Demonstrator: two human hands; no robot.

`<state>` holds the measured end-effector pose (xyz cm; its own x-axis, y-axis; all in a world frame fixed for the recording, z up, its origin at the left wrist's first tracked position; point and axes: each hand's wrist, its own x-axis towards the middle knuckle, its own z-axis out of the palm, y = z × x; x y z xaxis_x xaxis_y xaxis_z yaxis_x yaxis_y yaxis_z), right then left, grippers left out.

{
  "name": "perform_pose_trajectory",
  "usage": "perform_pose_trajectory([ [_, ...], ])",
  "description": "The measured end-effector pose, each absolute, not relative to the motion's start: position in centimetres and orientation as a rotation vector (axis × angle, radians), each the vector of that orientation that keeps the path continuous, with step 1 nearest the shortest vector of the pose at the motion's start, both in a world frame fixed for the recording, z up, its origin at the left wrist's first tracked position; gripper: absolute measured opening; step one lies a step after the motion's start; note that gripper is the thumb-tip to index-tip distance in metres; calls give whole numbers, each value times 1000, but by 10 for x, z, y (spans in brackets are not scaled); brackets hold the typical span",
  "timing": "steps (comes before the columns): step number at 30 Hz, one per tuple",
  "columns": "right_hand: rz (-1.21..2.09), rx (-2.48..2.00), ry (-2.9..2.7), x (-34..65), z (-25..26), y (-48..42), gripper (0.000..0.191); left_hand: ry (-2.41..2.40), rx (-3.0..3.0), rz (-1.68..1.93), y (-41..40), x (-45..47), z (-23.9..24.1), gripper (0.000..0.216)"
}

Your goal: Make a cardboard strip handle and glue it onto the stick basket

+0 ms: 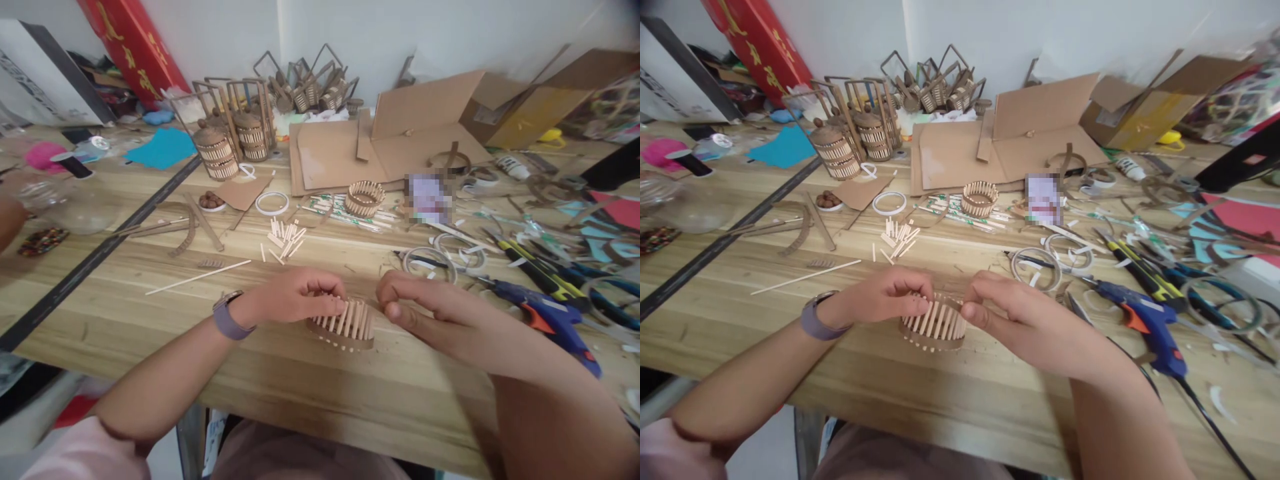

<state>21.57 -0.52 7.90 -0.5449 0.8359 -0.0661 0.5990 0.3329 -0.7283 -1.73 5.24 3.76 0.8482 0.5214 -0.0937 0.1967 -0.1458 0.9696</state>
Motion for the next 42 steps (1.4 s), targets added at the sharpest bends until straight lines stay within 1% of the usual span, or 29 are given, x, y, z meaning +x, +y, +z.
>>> perform_pose_trajectory([
  [5,1095,-1222,-2324,215,78,-9,34,557,1820,331,53,-17,36,27],
  [10,1018,-1209,-2393,208,76,-12,29,528,1960,351,49,-16,37,24],
  [14,909,-1232,-2412,205,75,-14,29,499,2011,363,48,-15,39,31],
  [21,824,-1285,-2477,204,75,-15,29,492,2052,370,46,-13,39,50],
  [27,762,-1338,-2508,202,77,-16,29,471,2056,383,45,-12,38,55],
  [36,806,-1363,-2512,200,79,-15,28,469,1997,427,44,-13,35,63],
  [42,759,-1368,-2512,199,80,-15,26,459,2045,432,44,-12,35,63],
])
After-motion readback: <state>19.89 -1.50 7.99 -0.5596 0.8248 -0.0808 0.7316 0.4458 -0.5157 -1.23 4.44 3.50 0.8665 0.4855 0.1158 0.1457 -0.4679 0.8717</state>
